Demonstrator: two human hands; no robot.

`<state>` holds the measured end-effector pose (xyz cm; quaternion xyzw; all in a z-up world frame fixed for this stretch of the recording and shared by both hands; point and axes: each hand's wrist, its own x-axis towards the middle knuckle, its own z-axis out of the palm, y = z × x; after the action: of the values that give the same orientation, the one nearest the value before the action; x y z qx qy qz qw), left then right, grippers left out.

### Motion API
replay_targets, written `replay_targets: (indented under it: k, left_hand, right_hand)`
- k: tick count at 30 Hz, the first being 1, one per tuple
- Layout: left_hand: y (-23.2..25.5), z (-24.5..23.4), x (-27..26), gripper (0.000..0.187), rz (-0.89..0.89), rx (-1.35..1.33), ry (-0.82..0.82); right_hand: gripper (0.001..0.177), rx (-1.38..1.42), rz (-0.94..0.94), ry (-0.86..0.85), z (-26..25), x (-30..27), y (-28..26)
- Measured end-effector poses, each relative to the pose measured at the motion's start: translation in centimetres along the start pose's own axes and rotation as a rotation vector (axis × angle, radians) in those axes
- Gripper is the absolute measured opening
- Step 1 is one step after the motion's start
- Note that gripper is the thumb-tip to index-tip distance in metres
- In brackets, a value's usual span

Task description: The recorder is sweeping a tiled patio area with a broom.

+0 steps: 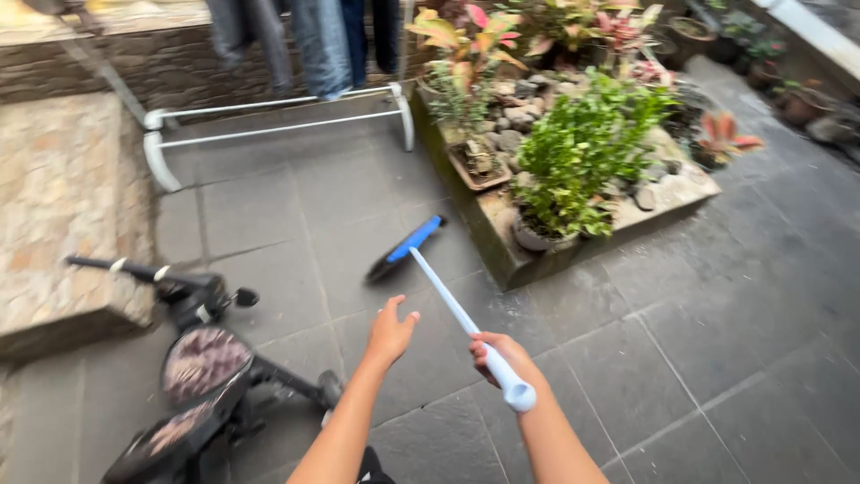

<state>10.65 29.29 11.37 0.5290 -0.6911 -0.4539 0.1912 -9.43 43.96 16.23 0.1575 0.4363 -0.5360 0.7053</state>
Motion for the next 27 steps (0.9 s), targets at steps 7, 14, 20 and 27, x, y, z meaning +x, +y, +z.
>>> replay_targets:
  k: [7, 14, 20, 27]
  left_hand:
    - [-0.3, -0.3, -8.3, 0.064, -0.116, 0.024, 0.073]
    - [2.4, -8.1, -14.0, 0.068, -0.25, -0.039, 0.185]
    - [-2.7, -14.3, -10.7, 0.078, -0.228, 0.032, 0.401]
    - [-7.7, -23.3, -4.8, 0.096, -0.334, 0.044, 0.56]
  right_hand:
    - [0.02, -0.152, 0.038, -0.021, -12.4, -7.6, 6.4]
    - [0.009, -0.011, -0.04, 0.055, -3.3, -8.5, 8.9]
    - [0.014, -0.144, -0.103, -0.104, 8.0, -7.1, 10.3]
    - [0.012, -0.026, -0.029, -0.256, 21.0, 8.6, 13.0]
